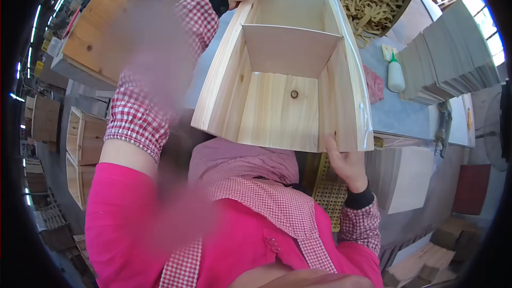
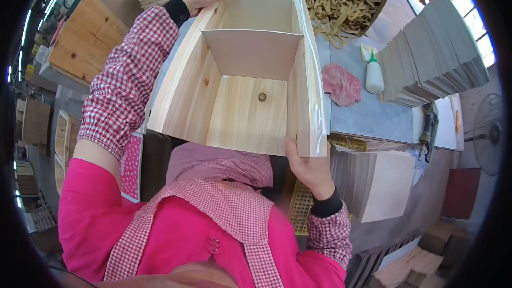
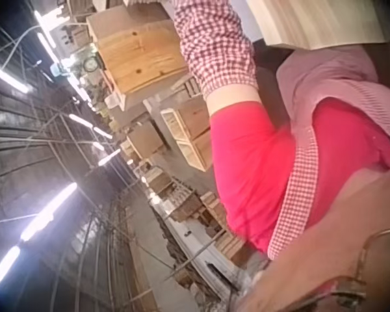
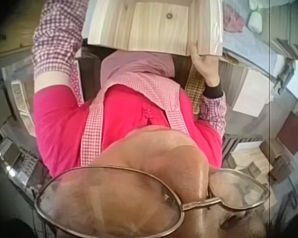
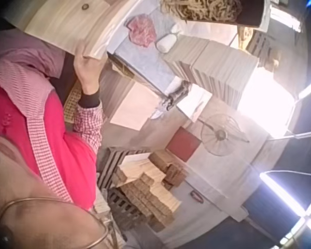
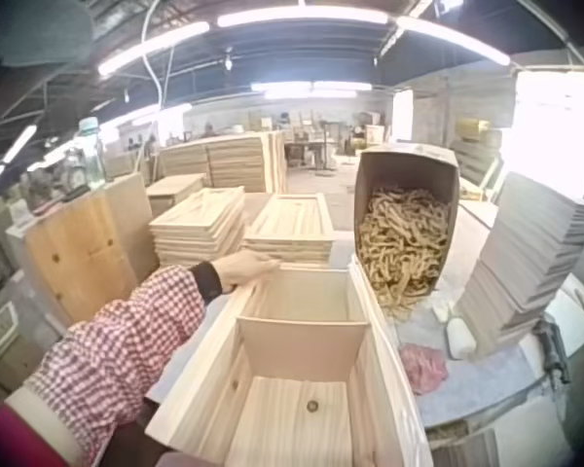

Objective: Assembling and applying glue to wooden box components in a workshop.

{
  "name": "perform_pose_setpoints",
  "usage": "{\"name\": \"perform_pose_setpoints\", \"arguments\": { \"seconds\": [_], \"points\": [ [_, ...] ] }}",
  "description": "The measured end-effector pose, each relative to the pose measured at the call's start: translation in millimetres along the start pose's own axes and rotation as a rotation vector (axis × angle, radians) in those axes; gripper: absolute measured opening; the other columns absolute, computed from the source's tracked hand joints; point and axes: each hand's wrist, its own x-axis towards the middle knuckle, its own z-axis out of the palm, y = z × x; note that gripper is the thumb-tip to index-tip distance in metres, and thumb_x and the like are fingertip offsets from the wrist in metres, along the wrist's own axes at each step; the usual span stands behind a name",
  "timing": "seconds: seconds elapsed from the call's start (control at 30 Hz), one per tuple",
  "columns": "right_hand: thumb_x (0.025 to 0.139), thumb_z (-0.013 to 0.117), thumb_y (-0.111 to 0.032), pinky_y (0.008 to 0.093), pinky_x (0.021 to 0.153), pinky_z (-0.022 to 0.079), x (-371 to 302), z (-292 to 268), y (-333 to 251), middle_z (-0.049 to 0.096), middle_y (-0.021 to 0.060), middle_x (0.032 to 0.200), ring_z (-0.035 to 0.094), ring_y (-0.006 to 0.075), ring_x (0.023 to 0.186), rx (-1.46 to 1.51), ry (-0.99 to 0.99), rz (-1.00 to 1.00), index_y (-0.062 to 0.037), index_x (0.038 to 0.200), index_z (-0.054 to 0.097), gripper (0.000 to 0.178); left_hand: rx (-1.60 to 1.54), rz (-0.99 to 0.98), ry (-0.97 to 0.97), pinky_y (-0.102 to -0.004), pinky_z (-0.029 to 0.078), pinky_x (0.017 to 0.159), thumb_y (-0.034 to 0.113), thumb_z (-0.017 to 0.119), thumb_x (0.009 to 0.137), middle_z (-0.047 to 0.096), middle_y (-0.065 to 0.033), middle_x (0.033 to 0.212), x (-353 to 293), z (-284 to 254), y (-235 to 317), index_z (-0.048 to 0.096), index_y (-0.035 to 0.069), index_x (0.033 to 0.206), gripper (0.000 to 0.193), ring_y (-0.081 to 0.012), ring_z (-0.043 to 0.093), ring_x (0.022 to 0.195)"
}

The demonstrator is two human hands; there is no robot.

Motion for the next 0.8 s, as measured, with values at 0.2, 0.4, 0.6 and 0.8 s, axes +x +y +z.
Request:
{"name": "perform_pose_setpoints", "arguments": {
  "seconds": [0.2, 0.4, 0.6, 0.8],
  "points": [
    [0.085, 0.063, -0.008, 0.0339, 0.098, 0.04, -23.5, -33.2, -15.0, 0.062, 0.0169, 0.117, 0.057, 0.0261, 0.113, 0.141, -0.059, -0.109, 0.004, 0.119, 0.056, 0.037, 0.06, 0.418, 0.175, -0.0313, 0.037, 0.102, 0.033, 0.057, 0.094, 0.052, -0.0141, 0.134, -103.7, 27.3, -4.2, 0.059, 0.006, 0.126, 0.042, -0.0208, 0.047, 0.125],
    [0.102, 0.035, -0.027, 0.0292, 0.095, 0.041, 44.0, -35.3, -15.5, 0.062, 0.0129, 0.118, 0.056, 0.0181, 0.109, 0.33, 0.254, -0.147, 0.0068, 0.125, 0.053, 0.044, 0.397, 0.478, 0.163, -0.0356, 0.035, 0.104, 0.03, 0.06, 0.091, 0.051, -0.0216, 0.134, -124.2, 49.9, -2.9, 0.067, 0.006, 0.114, 0.034, -0.0288, 0.037, 0.135],
    [0.101, 0.036, -0.043, 0.0309, 0.086, 0.047, 106.7, -11.1, -14.4, 0.063, 0.0123, 0.111, 0.058, 0.0146, 0.103, 1.124, 0.056, 0.118, 0.0032, 0.128, 0.05, 0.056, 0.381, 0.447, 0.08, -0.039, 0.033, 0.106, 0.026, 0.061, 0.091, 0.045, -0.0258, 0.138, -121.7, 55.8, -5.3, 0.071, 0.003, 0.103, 0.027, -0.0322, 0.031, 0.138],
    [0.096, 0.043, -0.047, 0.0295, 0.079, 0.048, 109.1, -18.2, -30.9, 0.064, 0.0105, 0.103, 0.061, 0.0142, 0.093, 1.05, 0.053, 0.144, -0.0003, 0.123, 0.053, 0.055, 0.36, 0.477, 0.115, -0.0386, 0.035, 0.105, 0.023, 0.059, 0.092, 0.048, -0.0244, 0.136, -116.6, 56.5, -6.6, 0.071, 0.002, 0.102, 0.026, -0.0322, 0.035, 0.136]
  ]
}}
